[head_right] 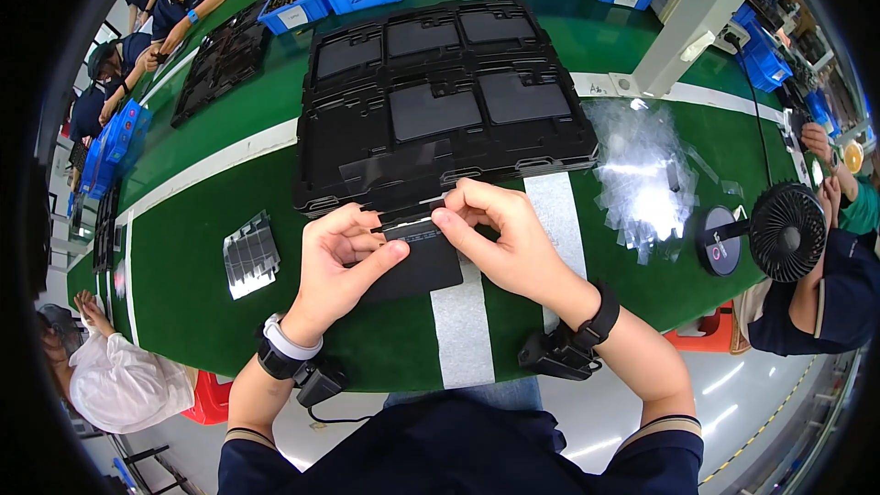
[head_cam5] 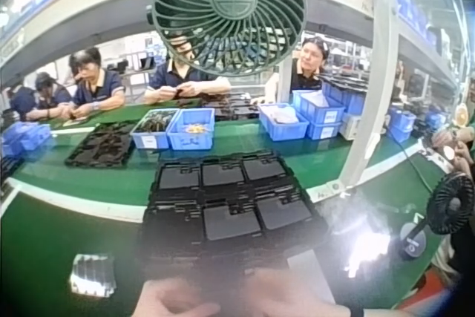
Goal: Applying protective films or components to electronic device parts on a production line.
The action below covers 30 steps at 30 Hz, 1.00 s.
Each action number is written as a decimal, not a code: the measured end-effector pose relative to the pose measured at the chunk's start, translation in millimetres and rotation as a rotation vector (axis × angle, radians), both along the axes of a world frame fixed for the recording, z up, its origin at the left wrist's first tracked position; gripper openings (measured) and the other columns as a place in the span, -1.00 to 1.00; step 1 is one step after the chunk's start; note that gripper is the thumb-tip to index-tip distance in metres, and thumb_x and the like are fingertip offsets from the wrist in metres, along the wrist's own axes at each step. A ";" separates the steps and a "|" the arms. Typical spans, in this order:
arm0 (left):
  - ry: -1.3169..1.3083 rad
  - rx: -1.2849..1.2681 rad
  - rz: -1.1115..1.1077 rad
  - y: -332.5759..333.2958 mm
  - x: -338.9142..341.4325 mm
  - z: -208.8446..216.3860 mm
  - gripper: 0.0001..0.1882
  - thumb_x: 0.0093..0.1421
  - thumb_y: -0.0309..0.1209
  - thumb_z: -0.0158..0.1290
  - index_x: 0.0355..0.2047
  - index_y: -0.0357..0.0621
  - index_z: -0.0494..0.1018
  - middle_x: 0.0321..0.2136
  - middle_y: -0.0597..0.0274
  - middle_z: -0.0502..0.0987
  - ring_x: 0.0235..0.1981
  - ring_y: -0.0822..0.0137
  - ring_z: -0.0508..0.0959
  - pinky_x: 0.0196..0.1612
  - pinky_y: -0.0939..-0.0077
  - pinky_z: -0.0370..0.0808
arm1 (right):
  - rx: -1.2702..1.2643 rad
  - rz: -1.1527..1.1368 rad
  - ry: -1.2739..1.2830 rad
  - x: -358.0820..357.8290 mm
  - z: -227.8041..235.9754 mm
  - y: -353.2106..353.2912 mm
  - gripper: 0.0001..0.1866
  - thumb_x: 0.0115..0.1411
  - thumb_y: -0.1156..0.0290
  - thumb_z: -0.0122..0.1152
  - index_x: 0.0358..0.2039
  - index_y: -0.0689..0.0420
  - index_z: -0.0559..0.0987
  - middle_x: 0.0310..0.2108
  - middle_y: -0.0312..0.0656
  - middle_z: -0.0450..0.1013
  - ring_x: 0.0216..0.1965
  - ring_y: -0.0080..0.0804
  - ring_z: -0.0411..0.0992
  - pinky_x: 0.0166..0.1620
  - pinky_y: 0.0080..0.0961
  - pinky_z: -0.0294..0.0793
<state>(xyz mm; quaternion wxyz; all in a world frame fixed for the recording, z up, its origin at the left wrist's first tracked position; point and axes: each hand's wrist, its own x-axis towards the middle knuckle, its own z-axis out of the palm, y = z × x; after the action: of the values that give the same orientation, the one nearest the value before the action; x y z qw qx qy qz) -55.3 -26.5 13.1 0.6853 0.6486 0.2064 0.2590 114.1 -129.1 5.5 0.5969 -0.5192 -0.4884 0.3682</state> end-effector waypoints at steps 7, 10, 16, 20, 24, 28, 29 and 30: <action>-0.092 -0.048 0.034 0.9 1.3 -0.9 -0.80 0.04 -0.62 0.12 -0.29 -0.34 0.41 -0.37 0.15 0.55 -0.32 0.47 0.56 -0.28 0.65 0.49 | -0.245 0.205 0.146 -4.6 6.6 -0.1 -0.80 0.11 0.52 0.17 -0.23 0.27 0.51 -0.38 -0.29 0.50 -0.33 -0.68 0.42 -0.25 -0.69 0.43; -0.111 -0.128 0.000 4.9 -0.9 -1.3 -0.82 0.09 -0.57 0.08 -0.26 -0.32 0.43 -0.36 0.16 0.55 -0.31 0.49 0.55 -0.24 0.63 0.49 | -0.182 0.173 0.181 -3.2 1.5 -0.1 -0.76 0.10 0.53 0.17 -0.19 0.28 0.51 -0.34 -0.25 0.51 -0.34 -0.65 0.44 -0.25 -0.68 0.45; -0.021 -0.318 -0.077 12.4 -5.3 8.2 -0.83 0.17 -0.43 0.04 -0.28 -0.26 0.46 -0.37 0.19 0.55 -0.35 0.48 0.55 -0.27 0.63 0.49 | -0.167 0.233 0.240 -0.3 7.6 -3.8 -0.74 0.11 0.54 0.15 -0.16 0.29 0.49 -0.29 -0.22 0.50 -0.28 -0.63 0.43 -0.19 -0.67 0.42; 0.057 -0.317 -0.087 14.5 -5.5 14.9 -0.81 0.17 -0.38 0.04 -0.28 -0.24 0.47 -0.38 0.19 0.56 -0.37 0.43 0.56 -0.31 0.64 0.49 | -0.039 0.359 0.352 -2.4 11.1 -6.0 -0.74 0.13 0.58 0.10 -0.14 0.31 0.47 -0.26 -0.22 0.49 -0.24 -0.61 0.43 -0.14 -0.65 0.40; 0.042 -0.251 -0.073 15.4 -5.7 13.2 -0.82 0.16 -0.41 0.05 -0.28 -0.26 0.47 -0.38 0.18 0.56 -0.37 0.44 0.56 -0.30 0.64 0.50 | -0.103 0.241 0.297 -3.6 10.2 -4.6 -0.76 0.13 0.57 0.10 -0.15 0.32 0.47 -0.26 -0.20 0.49 -0.23 -0.59 0.43 -0.14 -0.64 0.41; -0.047 -0.242 -0.053 15.0 -6.9 8.7 -0.84 0.15 -0.48 0.04 -0.27 -0.30 0.48 -0.38 0.16 0.56 -0.35 0.44 0.56 -0.24 0.61 0.50 | -0.115 0.205 0.213 -5.4 6.4 -0.8 -0.76 0.15 0.54 0.10 -0.15 0.31 0.47 -0.26 -0.20 0.49 -0.23 -0.59 0.43 -0.14 -0.63 0.42; -0.065 -0.236 -0.061 15.0 -6.2 8.7 -0.84 0.15 -0.50 0.04 -0.27 -0.31 0.48 -0.38 0.15 0.55 -0.35 0.44 0.55 -0.22 0.60 0.51 | -0.114 0.198 0.216 -5.1 7.0 -1.3 -0.76 0.15 0.54 0.10 -0.15 0.31 0.47 -0.26 -0.20 0.49 -0.23 -0.59 0.43 -0.14 -0.63 0.42; -0.066 -0.238 -0.064 13.9 -4.9 9.6 -0.84 0.15 -0.50 0.04 -0.27 -0.31 0.48 -0.38 0.15 0.55 -0.35 0.44 0.55 -0.22 0.60 0.51 | -0.112 0.191 0.219 -4.9 7.7 -1.8 -0.76 0.15 0.54 0.10 -0.15 0.31 0.47 -0.27 -0.21 0.49 -0.23 -0.59 0.43 -0.14 -0.63 0.42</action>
<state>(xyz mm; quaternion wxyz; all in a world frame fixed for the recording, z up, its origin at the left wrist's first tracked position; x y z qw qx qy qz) -60.2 -12.7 22.7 0.7716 0.5601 0.1924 0.2321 109.2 -130.9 13.2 0.5790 -0.4598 -0.4464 0.5041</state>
